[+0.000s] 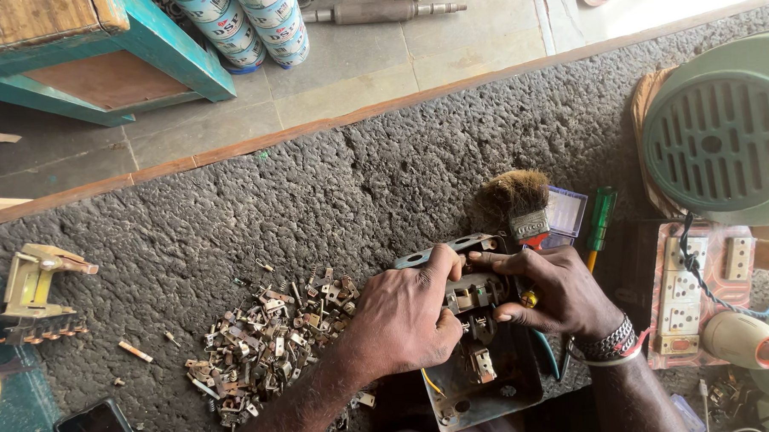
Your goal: The person sits on the floor and uses a screwdriver to adjust components inside a small metal electrical box. They pick up small metal parts from a pile on the floor and insert them into the device, then continue tightening screws.
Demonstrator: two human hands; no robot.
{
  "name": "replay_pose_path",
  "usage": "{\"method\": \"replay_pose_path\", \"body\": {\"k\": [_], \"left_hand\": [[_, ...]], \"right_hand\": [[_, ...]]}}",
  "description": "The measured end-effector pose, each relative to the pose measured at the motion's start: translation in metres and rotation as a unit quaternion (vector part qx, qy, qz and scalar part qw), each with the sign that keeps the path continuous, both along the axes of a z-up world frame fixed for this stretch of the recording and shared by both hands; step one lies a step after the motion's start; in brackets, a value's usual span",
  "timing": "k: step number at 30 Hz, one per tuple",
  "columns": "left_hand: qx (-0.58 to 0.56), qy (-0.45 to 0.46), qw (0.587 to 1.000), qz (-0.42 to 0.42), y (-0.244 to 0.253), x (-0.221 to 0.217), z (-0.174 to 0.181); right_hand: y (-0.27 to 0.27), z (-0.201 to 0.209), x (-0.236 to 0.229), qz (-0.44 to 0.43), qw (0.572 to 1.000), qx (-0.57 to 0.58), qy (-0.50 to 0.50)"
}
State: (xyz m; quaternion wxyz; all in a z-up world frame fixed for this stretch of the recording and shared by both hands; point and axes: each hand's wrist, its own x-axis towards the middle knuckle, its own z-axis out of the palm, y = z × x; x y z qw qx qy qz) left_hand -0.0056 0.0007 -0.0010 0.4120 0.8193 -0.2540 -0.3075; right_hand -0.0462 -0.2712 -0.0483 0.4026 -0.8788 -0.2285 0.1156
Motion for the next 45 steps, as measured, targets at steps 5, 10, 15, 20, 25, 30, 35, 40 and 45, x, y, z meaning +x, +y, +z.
{"method": "replay_pose_path", "body": {"k": [5,10,15,20,25,30,35,40,45], "left_hand": [[0.019,0.037,0.999,-0.004,0.0,0.003,0.0],[0.004,0.036,0.999,0.006,0.0,0.004,-0.004],[0.032,0.037,0.999,-0.011,-0.002,0.003,-0.006],[0.041,0.029,0.999,-0.019,-0.003,0.003,-0.008],[0.037,0.009,0.999,-0.034,-0.004,0.005,-0.01],[0.033,0.018,0.999,-0.033,-0.002,0.005,-0.008],[0.039,0.037,0.998,-0.03,-0.001,0.005,-0.009],[0.03,0.038,0.999,-0.021,0.0,0.004,-0.011],[-0.006,0.012,1.0,0.001,-0.001,0.0,-0.017]], "right_hand": [[0.005,-0.003,0.0,-0.006,0.996,0.092,-0.005],[0.007,0.006,0.0,-0.053,0.994,0.068,0.066],[0.007,0.016,0.009,-0.006,0.999,-0.04,0.013],[0.015,0.022,0.013,-0.005,0.998,-0.052,0.017],[0.015,0.027,0.009,-0.003,0.999,-0.047,0.019],[0.011,0.019,0.006,0.002,0.997,-0.073,0.008],[0.006,0.008,0.001,-0.02,0.997,-0.068,0.01],[0.008,0.005,0.002,-0.001,0.999,0.042,-0.025],[0.007,0.002,-0.002,-0.029,0.991,0.118,0.054]]}}
